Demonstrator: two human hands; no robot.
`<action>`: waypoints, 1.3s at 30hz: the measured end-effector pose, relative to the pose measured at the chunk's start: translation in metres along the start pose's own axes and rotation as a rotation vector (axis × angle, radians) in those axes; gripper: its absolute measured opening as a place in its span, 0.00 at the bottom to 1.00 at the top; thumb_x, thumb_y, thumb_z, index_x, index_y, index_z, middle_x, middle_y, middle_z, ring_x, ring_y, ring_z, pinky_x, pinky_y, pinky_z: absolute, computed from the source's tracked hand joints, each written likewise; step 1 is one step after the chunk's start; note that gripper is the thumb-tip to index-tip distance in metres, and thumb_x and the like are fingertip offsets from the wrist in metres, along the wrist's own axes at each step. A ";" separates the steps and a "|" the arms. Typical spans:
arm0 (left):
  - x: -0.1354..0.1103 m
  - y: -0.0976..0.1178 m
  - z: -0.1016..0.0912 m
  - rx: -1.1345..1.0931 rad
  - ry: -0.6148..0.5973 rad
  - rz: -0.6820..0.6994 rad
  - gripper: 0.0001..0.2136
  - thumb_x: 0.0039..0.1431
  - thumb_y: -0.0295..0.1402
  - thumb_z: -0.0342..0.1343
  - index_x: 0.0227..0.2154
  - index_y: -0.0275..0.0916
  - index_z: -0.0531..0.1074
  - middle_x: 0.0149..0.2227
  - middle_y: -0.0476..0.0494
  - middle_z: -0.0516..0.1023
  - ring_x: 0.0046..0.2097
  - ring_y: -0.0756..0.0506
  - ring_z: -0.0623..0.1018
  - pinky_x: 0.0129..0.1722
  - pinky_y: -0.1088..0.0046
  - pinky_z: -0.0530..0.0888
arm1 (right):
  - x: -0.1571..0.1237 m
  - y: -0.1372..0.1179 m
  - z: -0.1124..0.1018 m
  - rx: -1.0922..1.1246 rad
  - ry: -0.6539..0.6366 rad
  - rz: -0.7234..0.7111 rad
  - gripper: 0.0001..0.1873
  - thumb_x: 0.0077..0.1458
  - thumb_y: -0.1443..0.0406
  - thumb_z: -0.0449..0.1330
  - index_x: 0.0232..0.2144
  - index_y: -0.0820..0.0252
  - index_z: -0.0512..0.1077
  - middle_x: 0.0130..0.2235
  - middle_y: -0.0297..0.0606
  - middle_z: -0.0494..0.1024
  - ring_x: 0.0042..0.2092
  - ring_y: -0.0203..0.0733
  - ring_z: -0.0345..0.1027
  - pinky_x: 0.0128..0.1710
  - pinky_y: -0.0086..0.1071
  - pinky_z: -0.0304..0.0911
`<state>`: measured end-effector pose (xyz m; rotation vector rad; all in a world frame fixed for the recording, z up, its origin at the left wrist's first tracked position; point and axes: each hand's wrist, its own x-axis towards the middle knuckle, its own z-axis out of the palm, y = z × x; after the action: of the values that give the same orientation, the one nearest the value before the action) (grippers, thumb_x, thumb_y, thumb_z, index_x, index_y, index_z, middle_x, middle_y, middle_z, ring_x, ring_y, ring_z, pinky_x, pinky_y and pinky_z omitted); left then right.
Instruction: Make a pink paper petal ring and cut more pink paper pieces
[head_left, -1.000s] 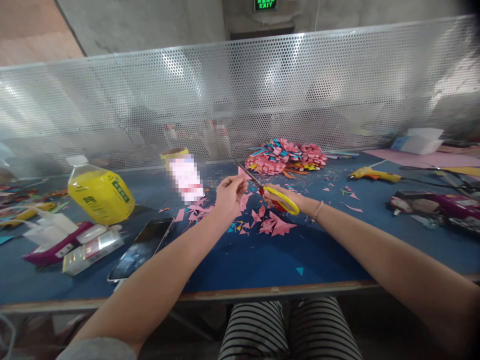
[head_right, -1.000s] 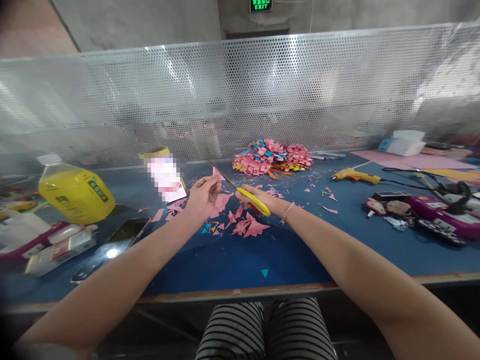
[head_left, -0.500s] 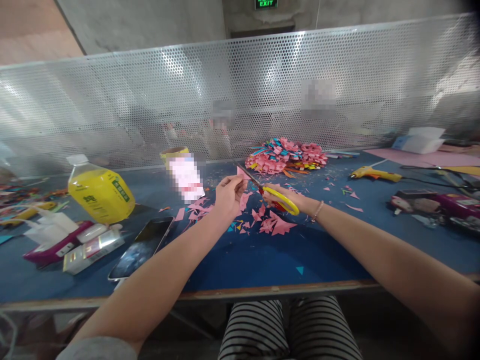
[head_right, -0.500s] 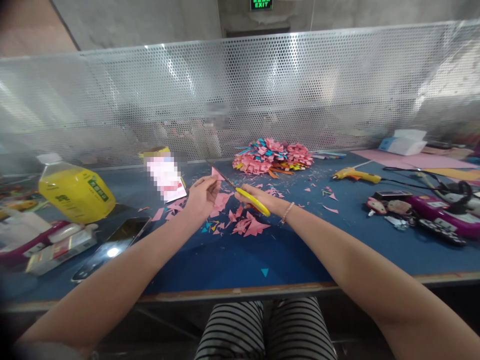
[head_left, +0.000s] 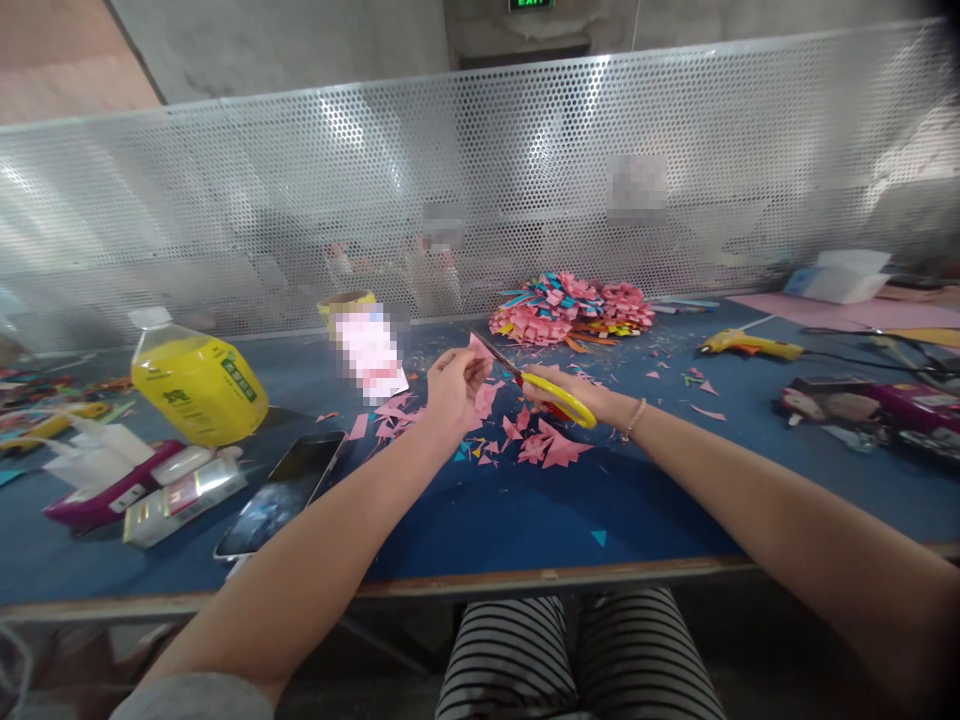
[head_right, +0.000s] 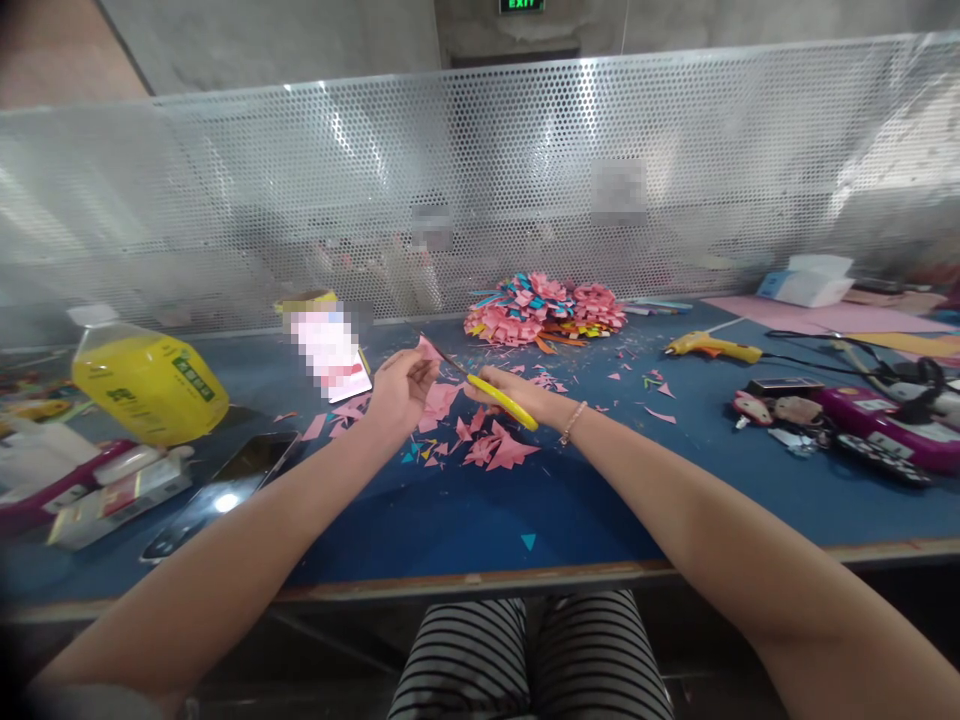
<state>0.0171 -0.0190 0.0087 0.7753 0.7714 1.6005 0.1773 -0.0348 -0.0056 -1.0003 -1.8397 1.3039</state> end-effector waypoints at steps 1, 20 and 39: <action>0.001 0.000 0.000 0.000 0.010 -0.005 0.06 0.42 0.24 0.55 0.16 0.35 0.66 0.16 0.51 0.70 0.22 0.54 0.72 0.29 0.77 0.71 | 0.001 0.001 0.000 0.011 -0.007 -0.003 0.19 0.41 0.55 0.60 0.23 0.58 0.54 0.23 0.26 0.56 0.24 0.28 0.52 0.24 0.28 0.53; 0.001 -0.007 -0.004 0.210 -0.086 0.148 0.09 0.48 0.33 0.56 0.19 0.35 0.67 0.18 0.49 0.71 0.21 0.55 0.71 0.25 0.78 0.69 | 0.013 0.024 0.000 -0.008 0.058 -0.039 0.22 0.41 0.48 0.58 0.23 0.58 0.55 0.23 0.26 0.56 0.22 0.27 0.51 0.22 0.27 0.51; -0.007 -0.003 0.006 0.082 -0.042 0.037 0.09 0.51 0.26 0.53 0.18 0.34 0.66 0.17 0.50 0.69 0.21 0.56 0.71 0.26 0.80 0.70 | 0.011 0.019 0.003 -0.150 0.151 -0.093 0.23 0.42 0.47 0.56 0.22 0.58 0.54 0.20 0.24 0.55 0.19 0.26 0.50 0.18 0.26 0.50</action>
<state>0.0246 -0.0252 0.0093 0.8848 0.8004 1.5884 0.1734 -0.0230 -0.0238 -1.0476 -1.8653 1.0196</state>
